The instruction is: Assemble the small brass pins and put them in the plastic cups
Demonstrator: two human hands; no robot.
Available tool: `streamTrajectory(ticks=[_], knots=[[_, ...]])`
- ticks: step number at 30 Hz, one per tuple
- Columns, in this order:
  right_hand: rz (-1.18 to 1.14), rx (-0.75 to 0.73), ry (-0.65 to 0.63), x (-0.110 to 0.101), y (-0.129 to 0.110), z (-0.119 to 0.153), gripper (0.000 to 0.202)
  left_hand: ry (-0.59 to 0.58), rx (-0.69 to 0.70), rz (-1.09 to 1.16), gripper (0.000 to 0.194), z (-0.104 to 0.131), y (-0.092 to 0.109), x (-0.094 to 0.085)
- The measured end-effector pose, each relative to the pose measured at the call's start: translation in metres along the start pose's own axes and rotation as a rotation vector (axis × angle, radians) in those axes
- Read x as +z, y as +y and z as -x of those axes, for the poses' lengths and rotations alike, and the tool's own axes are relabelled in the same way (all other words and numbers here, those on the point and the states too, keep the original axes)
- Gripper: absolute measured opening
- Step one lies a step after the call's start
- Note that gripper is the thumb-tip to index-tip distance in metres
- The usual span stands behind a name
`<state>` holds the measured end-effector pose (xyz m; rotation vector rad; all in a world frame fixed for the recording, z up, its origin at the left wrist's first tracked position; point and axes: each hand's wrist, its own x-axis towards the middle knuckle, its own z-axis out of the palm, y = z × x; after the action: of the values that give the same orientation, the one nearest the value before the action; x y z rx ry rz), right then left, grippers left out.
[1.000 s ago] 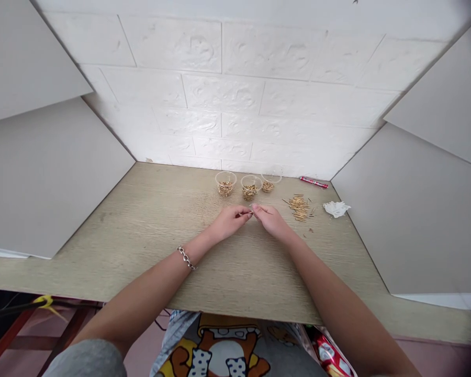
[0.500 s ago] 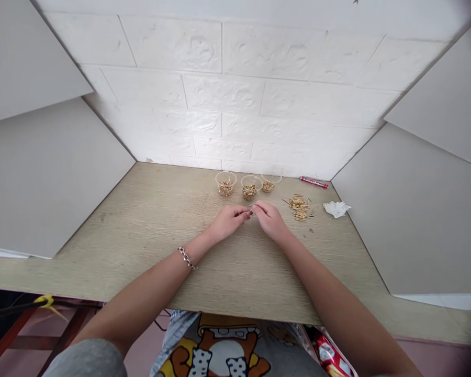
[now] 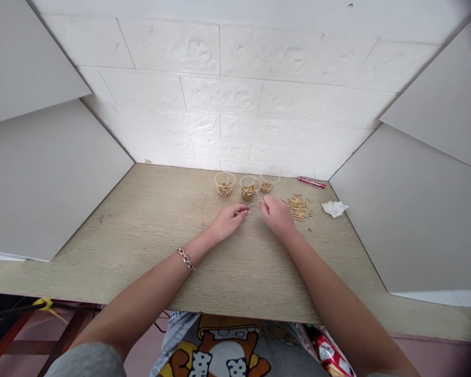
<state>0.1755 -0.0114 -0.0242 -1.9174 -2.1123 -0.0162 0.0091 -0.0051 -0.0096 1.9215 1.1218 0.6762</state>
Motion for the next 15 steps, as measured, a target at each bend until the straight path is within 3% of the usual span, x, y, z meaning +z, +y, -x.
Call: streamTrajectory(ticks=[9, 15], knots=[[-0.015, -0.04, -0.023, 0.0003, -0.002, -0.001, 0.022, -0.033, 0.026, -0.048, 0.032, -0.0013, -0.0027, 0.0013], [-0.593, 0.005, -0.01, -0.0042, -0.01, 0.0004, 0.027, -0.022, 0.038, -0.047, 0.032, -0.0022, -0.0035, 0.0023]])
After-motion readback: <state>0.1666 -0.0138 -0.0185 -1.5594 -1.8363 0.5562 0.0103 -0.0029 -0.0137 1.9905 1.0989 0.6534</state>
